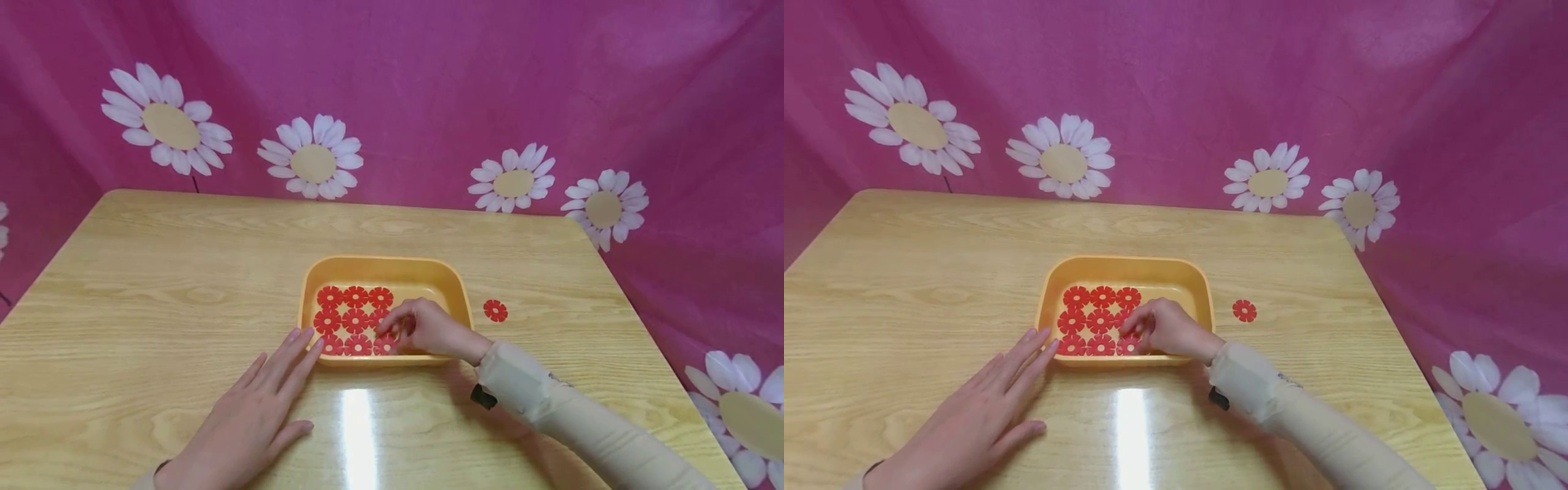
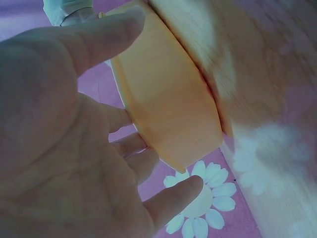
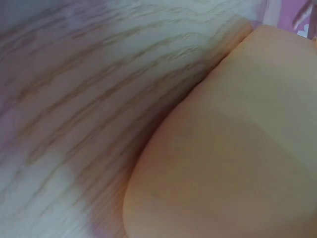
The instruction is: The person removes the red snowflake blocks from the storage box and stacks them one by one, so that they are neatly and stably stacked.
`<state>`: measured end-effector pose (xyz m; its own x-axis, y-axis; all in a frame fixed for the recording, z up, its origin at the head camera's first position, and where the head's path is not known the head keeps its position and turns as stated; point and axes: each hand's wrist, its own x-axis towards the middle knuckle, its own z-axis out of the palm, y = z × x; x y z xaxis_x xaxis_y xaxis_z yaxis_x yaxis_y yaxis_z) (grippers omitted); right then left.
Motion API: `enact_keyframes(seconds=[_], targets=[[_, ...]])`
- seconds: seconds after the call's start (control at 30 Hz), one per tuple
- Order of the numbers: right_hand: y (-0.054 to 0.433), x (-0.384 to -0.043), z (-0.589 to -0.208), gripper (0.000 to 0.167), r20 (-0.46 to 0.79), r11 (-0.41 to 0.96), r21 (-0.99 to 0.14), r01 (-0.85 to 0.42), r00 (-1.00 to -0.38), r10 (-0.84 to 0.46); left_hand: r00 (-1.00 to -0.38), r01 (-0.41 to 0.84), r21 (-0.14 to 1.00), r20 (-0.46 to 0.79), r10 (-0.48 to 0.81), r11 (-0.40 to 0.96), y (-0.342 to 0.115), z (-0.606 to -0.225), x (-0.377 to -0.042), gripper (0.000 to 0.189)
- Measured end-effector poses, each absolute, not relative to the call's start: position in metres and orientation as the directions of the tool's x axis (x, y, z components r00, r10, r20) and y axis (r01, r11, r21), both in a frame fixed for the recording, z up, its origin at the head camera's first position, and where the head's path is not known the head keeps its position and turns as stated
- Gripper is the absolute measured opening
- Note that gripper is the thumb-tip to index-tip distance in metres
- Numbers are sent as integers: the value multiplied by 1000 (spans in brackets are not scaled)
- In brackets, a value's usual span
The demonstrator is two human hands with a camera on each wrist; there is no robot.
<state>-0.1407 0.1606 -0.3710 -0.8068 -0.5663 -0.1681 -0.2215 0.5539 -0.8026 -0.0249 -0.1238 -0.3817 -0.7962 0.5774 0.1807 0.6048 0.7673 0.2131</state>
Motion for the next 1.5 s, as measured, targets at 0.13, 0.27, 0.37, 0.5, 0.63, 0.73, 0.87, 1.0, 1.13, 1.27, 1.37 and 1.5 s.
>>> enact_keyframes(seconds=[0.13, 0.27, 0.37, 0.5, 0.63, 0.73, 0.87, 1.0, 1.13, 1.27, 1.37, 1.5], targets=[[160, -142, -370, 24, -177, 591, -765, -256, -798, -576, -797, 604, 216, 178, 577, 767, -124, -381, -25, 91], [159, -143, -369, 25, -185, 611, -741, -278, -790, -585, -798, 602, 217, 180, 575, 768, -124, -381, -26, 91], [159, -144, -368, 24, -193, 617, -737, -276, -789, -583, -795, 606, 215, 186, 577, 766, -123, -381, -27, 90], [157, -144, -367, 22, -216, 635, -732, -247, -800, -560, -791, 611, 212, 193, 580, 762, -123, -381, -27, 89], [157, -145, -369, 22, -207, 647, -718, -259, -807, -552, -790, 613, 214, 190, 583, 761, -123, -381, -28, 89], [157, -145, -369, 26, -183, 651, -699, -294, -808, -560, -792, 610, 218, 185, 582, 762, -123, -381, -28, 89], [157, -144, -369, 29, -190, 673, -678, -296, -813, -550, -796, 605, 227, 173, 580, 763, -123, -381, -27, 90], [158, -144, -369, 29, -208, 667, -694, -270, -812, -545, -800, 600, 231, 157, 579, 766, -122, -381, -27, 92], [161, -144, -370, 29, -176, 616, -737, -278, -801, -572, -800, 601, 228, 162, 578, 766, -122, -382, -27, 92], [166, -145, -367, 31, -119, 561, -773, -296, -801, -587, -799, 601, 228, 169, 577, 766, -123, -382, -26, 93], [171, -148, -362, 32, -105, 528, -806, -267, -813, -573, -800, 600, 223, 166, 576, 769, -122, -381, -26, 94], [179, -150, -351, 34, -110, 489, -848, -204, -835, -539, -800, 600, 216, 172, 574, 771, -123, -381, -25, 94]])
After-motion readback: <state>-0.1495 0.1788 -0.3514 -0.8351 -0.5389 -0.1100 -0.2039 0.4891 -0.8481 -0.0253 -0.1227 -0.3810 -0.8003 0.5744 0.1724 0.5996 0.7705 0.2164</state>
